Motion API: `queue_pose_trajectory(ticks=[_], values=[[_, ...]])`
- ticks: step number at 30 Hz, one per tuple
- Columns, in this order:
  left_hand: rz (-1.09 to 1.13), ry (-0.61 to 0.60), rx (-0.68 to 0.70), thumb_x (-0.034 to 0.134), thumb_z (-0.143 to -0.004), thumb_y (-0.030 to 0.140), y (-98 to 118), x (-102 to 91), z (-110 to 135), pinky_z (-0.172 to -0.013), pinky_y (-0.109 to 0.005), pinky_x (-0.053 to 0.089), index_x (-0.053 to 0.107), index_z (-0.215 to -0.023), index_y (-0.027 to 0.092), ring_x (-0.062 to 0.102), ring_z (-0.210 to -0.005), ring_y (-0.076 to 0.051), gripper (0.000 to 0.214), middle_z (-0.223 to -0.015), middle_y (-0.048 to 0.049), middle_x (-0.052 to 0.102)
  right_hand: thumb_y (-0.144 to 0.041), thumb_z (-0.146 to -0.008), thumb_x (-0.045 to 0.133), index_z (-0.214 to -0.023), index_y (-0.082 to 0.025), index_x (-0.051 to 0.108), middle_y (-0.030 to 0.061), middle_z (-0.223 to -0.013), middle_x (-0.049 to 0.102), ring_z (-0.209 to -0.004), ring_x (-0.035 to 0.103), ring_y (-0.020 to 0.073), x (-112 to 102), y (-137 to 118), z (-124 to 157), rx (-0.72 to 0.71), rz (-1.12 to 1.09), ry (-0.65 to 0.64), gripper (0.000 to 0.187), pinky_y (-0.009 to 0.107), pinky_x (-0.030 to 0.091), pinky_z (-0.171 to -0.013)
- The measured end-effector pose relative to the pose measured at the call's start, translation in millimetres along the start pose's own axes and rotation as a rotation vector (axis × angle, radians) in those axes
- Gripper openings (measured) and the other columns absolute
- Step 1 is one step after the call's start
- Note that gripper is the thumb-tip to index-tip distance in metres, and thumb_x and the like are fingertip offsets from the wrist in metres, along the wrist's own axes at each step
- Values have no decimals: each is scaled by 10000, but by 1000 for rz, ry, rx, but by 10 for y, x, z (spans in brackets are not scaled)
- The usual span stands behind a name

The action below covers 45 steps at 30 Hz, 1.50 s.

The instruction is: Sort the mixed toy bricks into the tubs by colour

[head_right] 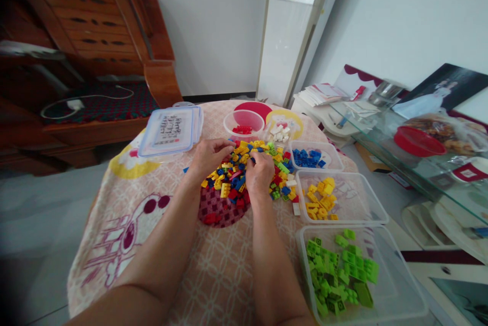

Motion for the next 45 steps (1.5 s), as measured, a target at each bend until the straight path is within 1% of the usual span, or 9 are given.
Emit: queue_pose_trajectory(ticks=[5,13,16,19,24,29,33,37,45], values=[[14,9,-5,614,-835,313,-15,2,-7,-601,-226,523,791,-946,168,679,-637,-152,254,-715,-23,749,-179,-818,577,-879,-200,761,89,-922,776,-874,679,243,-150,143,-67,62,-24,144,195,370,524,-872],[-30,21,7,615,-830,302,-5,-1,1,-600,-227,508,803,-961,179,678,-656,-157,260,-726,-22,757,-208,-780,533,-940,-159,771,108,-887,766,-681,656,204,-510,601,-155,206,96,522,291,330,542,-705],[-44,12,8,613,-831,299,7,-1,-2,-603,-226,502,803,-961,179,681,-659,-159,261,-725,-22,758,-195,-754,525,-981,-135,774,140,-957,771,-670,660,202,-568,603,-171,229,97,556,342,334,545,-702],[-39,0,8,609,-835,304,10,-1,-7,-609,-227,503,800,-954,176,683,-654,-159,259,-721,-23,757,-206,-771,515,-910,-156,777,115,-898,778,-713,678,214,-547,492,-185,203,50,441,301,335,551,-735],[-43,-6,11,608,-835,314,-3,1,-8,-597,-229,497,799,-952,169,680,-637,-159,267,-712,-28,756,-241,-804,585,-869,-200,788,46,-779,769,-701,685,208,-417,203,-174,146,-28,29,217,310,528,-718],[-47,-7,20,605,-839,314,-24,3,-11,-592,-228,491,798,-961,160,670,-625,-152,275,-717,-29,757,-248,-820,700,-891,-225,788,41,-777,773,-745,700,214,-357,-104,-107,70,136,-276,116,298,491,-711],[-40,6,33,603,-839,307,-52,11,-19,-604,-225,499,796,-958,163,672,-649,-150,269,-735,-25,760,-305,-870,713,-1029,-219,774,81,-941,793,-914,722,239,-371,-281,-73,76,355,-464,191,305,491,-784],[-26,0,30,603,-850,315,-57,16,-18,-620,-228,513,793,-961,165,671,-644,-145,267,-743,-23,760,-347,-927,660,-1159,-225,736,99,-1078,778,-1046,712,258,-361,-362,-66,89,479,-549,274,314,492,-837],[-55,-12,36,600,-850,305,-18,1,-7,-621,-230,503,796,-962,162,682,-672,-156,267,-750,-30,765,-315,-923,661,-1200,-217,704,120,-1143,751,-1074,703,251,-316,-418,-33,82,533,-549,297,313,498,-886]])
Point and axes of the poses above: each hand's wrist, its own z-axis away from the middle knuckle, its own x-axis out of the palm, y = z × x, the point moved 1 cm from there along -z, towards the middle knuckle
